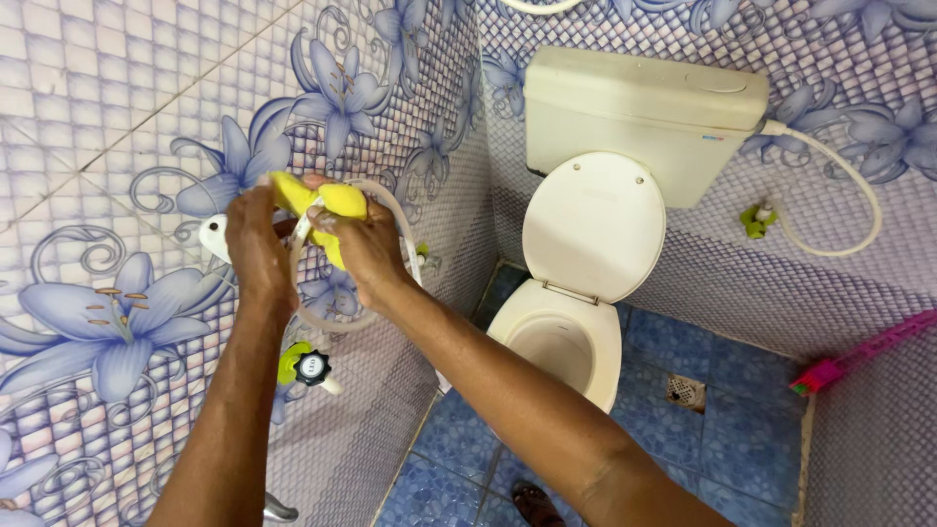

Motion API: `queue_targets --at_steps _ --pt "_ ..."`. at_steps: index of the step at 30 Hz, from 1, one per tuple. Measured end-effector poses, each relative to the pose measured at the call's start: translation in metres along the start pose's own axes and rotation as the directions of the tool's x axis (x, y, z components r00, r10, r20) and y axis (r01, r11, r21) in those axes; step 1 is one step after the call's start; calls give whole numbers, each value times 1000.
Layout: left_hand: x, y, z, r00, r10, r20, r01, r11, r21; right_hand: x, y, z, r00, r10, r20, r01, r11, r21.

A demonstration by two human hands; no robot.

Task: The person cleans a white handheld bidet sprayer and its hose using a yellow sponge and white foam, scrubbing the nozzle and the length of the cord before rinsing it.

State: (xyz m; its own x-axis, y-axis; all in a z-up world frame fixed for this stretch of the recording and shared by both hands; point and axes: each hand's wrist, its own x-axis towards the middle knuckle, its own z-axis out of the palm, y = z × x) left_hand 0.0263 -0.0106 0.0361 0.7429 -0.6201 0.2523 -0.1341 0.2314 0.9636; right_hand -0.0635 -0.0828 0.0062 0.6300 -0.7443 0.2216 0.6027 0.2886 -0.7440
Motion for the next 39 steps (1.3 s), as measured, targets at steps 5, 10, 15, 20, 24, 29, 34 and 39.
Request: queue_targets --at_steps 5,10,15,20,24,29,34,39 --pt "-6 10 16 970 -240 39 233 962 142 4 -9 -4 993 48 -108 -37 994 106" --pt "-21 -27 24 990 -144 14 144 988 -45 -9 4 -10 994 105 1 -98 924 368" --pt "-3 -44 12 980 -63 187 106 968 -226 -2 17 -25 951 236 -198 -190 955 228" --pt "-17 -36 15 999 -10 43 14 996 -88 27 33 -61 969 238 71 -248 920 302" --pt "-22 -31 15 992 126 -7 -126 987 -105 27 23 -63 922 372 112 -379 801 463" --pt "-7 -44 2 842 514 -163 -484 854 188 47 10 -66 882 456 123 -461 775 433" --pt "-24 -21 -14 695 717 -51 -520 551 653 54 15 -94 862 435 259 -487 852 192" --pt "-32 -2 -10 541 840 -52 -587 421 692 62 15 -96 848 475 235 -512 849 129"
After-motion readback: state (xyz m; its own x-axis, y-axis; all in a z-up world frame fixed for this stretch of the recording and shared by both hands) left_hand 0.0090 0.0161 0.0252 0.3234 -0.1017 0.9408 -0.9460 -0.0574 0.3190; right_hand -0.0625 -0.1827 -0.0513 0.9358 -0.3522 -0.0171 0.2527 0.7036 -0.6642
